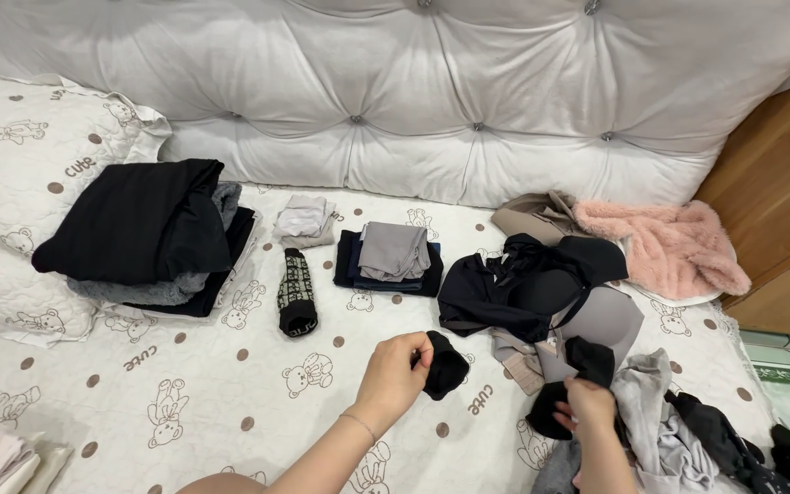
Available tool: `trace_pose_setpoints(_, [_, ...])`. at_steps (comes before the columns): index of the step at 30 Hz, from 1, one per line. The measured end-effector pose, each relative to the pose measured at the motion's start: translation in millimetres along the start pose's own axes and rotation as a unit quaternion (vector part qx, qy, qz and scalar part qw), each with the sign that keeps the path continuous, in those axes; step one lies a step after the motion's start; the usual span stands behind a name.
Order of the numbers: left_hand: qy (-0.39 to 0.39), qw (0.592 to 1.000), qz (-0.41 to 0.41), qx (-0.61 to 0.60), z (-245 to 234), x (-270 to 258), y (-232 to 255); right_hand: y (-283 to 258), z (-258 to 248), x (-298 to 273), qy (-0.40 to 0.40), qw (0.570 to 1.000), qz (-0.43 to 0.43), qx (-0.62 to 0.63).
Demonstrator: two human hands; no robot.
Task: Folding and organizing various items of underwear, bras, and socks on a bed.
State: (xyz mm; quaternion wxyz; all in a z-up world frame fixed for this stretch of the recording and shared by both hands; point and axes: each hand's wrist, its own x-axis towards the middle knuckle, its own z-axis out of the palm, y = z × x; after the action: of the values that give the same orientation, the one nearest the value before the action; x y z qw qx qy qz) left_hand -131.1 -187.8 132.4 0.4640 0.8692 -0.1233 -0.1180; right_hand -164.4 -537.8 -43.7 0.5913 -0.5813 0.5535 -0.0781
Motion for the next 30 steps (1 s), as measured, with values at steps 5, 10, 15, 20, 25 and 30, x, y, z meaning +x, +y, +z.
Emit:
trace_pose_setpoints(5, [0.015, 0.999, 0.032, 0.016, -3, 4, -9, -4, 3, -20, 0.092, 0.983, -0.136, -0.082])
trace_pose_setpoints(10, [-0.017, 0.996, 0.035, 0.085, 8, -3, -12, -73, 0, -159, -0.004, 0.966, -0.249, 0.072])
trace_pose_setpoints(15, [-0.07, 0.994, -0.027, 0.084, 18, -17, -5, -81, 13, -235, -0.288, 0.939, -0.035, 0.184])
trace_pose_setpoints(20, [-0.071, 0.994, -0.007, 0.08, 10, -28, -8, -21, 39, -186, -0.382, 0.897, -0.168, 0.145])
trace_pose_setpoints(25, [-0.065, 0.995, 0.003, 0.081, 6, -35, -8, -20, 42, -234, -0.339, 0.822, -0.456, -0.043])
trace_pose_setpoints(30, [-0.122, 0.991, 0.004, 0.059, -3, -44, -5, -40, 34, -274, -0.316, 0.718, -0.606, -0.128])
